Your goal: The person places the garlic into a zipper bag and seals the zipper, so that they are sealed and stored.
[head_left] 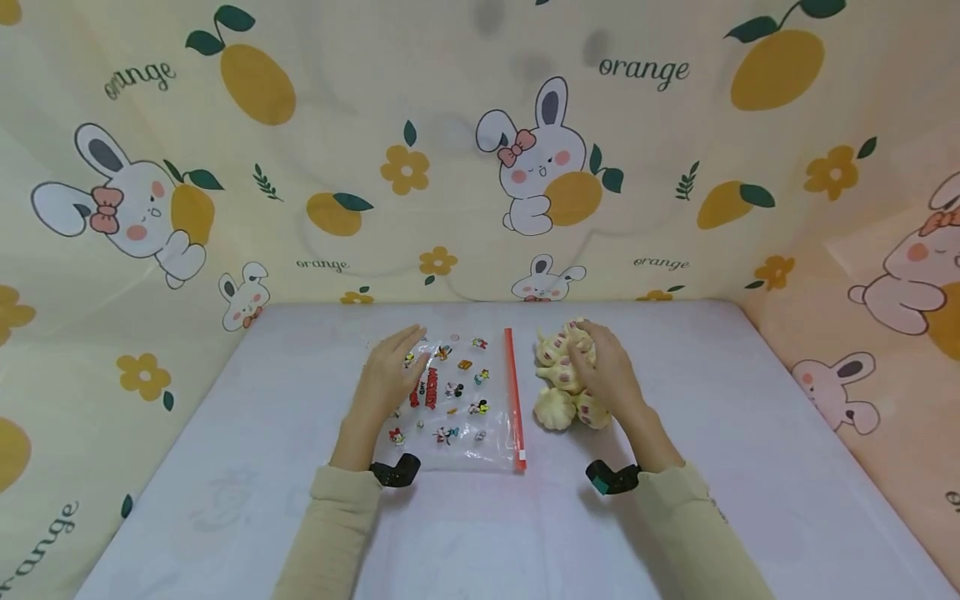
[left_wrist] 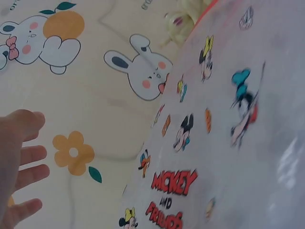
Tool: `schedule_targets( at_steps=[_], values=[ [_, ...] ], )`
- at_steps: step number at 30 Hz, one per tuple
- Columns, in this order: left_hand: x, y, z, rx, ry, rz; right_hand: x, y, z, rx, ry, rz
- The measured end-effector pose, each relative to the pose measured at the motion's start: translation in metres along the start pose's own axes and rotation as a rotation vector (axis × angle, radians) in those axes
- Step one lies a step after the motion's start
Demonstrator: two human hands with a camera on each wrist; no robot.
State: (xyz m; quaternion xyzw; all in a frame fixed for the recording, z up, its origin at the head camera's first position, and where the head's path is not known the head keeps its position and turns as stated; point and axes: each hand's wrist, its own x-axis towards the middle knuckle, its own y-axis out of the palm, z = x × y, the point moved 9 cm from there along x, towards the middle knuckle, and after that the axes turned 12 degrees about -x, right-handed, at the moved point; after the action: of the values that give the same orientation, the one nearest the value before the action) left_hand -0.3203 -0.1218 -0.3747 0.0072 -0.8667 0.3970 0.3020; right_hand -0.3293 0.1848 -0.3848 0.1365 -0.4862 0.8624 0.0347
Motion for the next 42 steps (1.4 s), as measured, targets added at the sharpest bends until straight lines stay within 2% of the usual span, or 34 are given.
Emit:
schedule_targets(
  at_steps=[5,8,12,15,23,27,31,38,42],
  values=[
    [-0.005,0.007,-0.007,-0.051,0.012,-0.001,-0.009,0.003,0.004,0.036,-0.007,-0.023],
    [-0.008,0.011,-0.014,-0.078,0.053,-0.012,-0.014,0.004,0.007,0.066,-0.020,-0.049],
    [-0.011,0.019,-0.023,-0.069,0.119,-0.023,-0.019,0.007,0.010,0.082,-0.024,-0.065],
    [-0.013,0.024,-0.027,-0.089,0.100,-0.007,-0.022,0.009,0.013,0.089,-0.022,-0.075],
    [-0.016,0.042,-0.035,-0.153,-0.022,0.029,-0.025,0.014,0.020,0.131,-0.030,-0.101],
    [-0.016,0.052,-0.040,-0.151,-0.033,0.053,-0.026,0.016,0.023,0.149,-0.031,-0.109],
    [-0.018,0.063,-0.048,-0.172,-0.001,0.098,-0.026,0.019,0.024,0.164,-0.023,-0.096],
    [-0.023,0.084,-0.072,-0.165,0.178,0.174,-0.025,0.023,0.026,0.186,-0.011,-0.080],
    [-0.027,0.095,-0.081,-0.138,0.227,0.214,-0.024,0.025,0.028,0.184,-0.014,-0.084]
  ],
)
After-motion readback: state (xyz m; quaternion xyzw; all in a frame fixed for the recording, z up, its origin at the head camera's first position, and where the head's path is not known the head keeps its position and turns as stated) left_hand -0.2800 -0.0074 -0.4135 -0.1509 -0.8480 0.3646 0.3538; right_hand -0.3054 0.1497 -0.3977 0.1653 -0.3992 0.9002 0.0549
